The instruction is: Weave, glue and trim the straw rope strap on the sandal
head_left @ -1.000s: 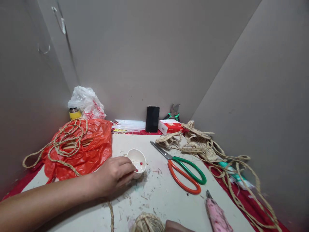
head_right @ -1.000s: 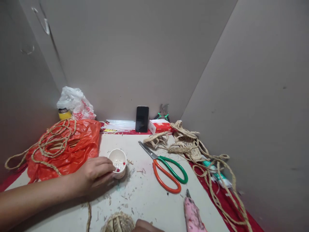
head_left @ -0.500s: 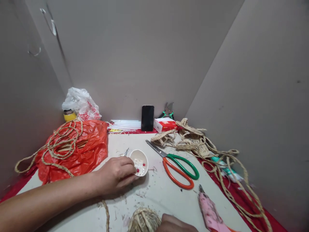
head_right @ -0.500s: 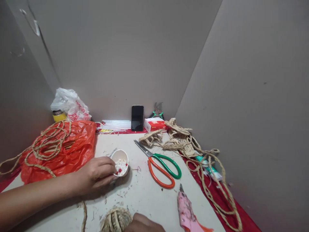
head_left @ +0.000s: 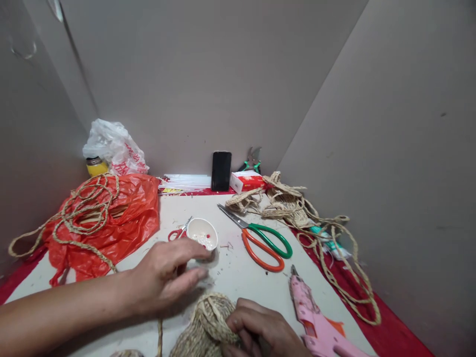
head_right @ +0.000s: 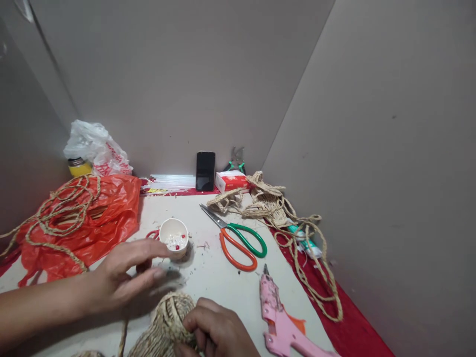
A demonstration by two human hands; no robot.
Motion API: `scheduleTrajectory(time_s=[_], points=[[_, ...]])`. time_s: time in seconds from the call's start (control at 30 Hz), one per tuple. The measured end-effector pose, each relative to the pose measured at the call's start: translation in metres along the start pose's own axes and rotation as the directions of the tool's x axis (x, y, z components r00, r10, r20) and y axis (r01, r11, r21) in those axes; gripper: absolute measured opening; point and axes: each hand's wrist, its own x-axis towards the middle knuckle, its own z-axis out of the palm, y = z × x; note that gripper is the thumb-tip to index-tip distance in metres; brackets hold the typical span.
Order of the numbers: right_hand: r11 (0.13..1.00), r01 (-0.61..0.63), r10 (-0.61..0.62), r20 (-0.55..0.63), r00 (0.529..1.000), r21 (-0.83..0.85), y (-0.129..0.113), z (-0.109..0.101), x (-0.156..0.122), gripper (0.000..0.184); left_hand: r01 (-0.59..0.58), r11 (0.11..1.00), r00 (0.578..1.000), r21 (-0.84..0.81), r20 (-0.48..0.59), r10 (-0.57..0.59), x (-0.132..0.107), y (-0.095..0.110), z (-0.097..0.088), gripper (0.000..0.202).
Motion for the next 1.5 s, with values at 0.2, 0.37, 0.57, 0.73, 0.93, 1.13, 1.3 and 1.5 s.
scheduleTrajectory(time_s=[0.2, 0.37, 0.57, 0.73, 0.93, 1.13, 1.3, 1.5], points=[[0.996, 0.046, -0.042, 0.059, 0.997, -0.071, -0.017, -0.004, 0.006, 0.011, 0.364, 0.925, 0.867, -0.114, 0.405, -0.291, -0.011, 0.038, -0.002, 0.068], [0.991, 0.035, -0.034, 0.014, 0.999, -0.126, -0.03, -0.004, 0.013, 0.012, 0.358, 0.915, 0.869, -0.187, 0.424, -0.254, -0.009, 0.039, -0.007, 0.052], [0.993, -0.025, 0.03, 0.048, 0.998, -0.115, -0.038, 0.001, 0.026, 0.012, 0.54, 0.801, 0.775, -0.259, 0.525, -0.352, -0.007, 0.038, -0.013, 0.049], [0.969, -0.24, 0.245, 0.154, 0.957, -0.05, -0.04, -0.007, 0.029, 0.006, 0.714, 0.598, 0.663, -0.365, 0.626, -0.41, -0.007, 0.029, -0.006, 0.04], [0.855, -0.452, 0.391, 0.257, 0.884, 0.253, -0.026, -0.016, 0.022, 0.014, 0.775, 0.467, 0.618, -0.426, 0.664, -0.421, -0.009, 0.025, 0.003, 0.043], [0.783, -0.513, 0.379, 0.383, 0.842, 0.353, -0.023, -0.019, 0.031, 0.02, 0.769, 0.507, 0.619, -0.39, 0.651, -0.438, -0.009, 0.025, 0.002, 0.038], [0.74, -0.524, 0.38, 0.382, 0.843, 0.422, -0.025, -0.016, 0.034, 0.03, 0.757, 0.53, 0.63, -0.381, 0.641, -0.439, -0.01, 0.024, 0.004, 0.038], [0.659, -0.532, 0.332, 0.428, 0.84, 0.532, -0.027, -0.015, 0.036, 0.029, 0.78, 0.478, 0.608, -0.403, 0.669, -0.428, -0.007, 0.026, 0.004, 0.035]])
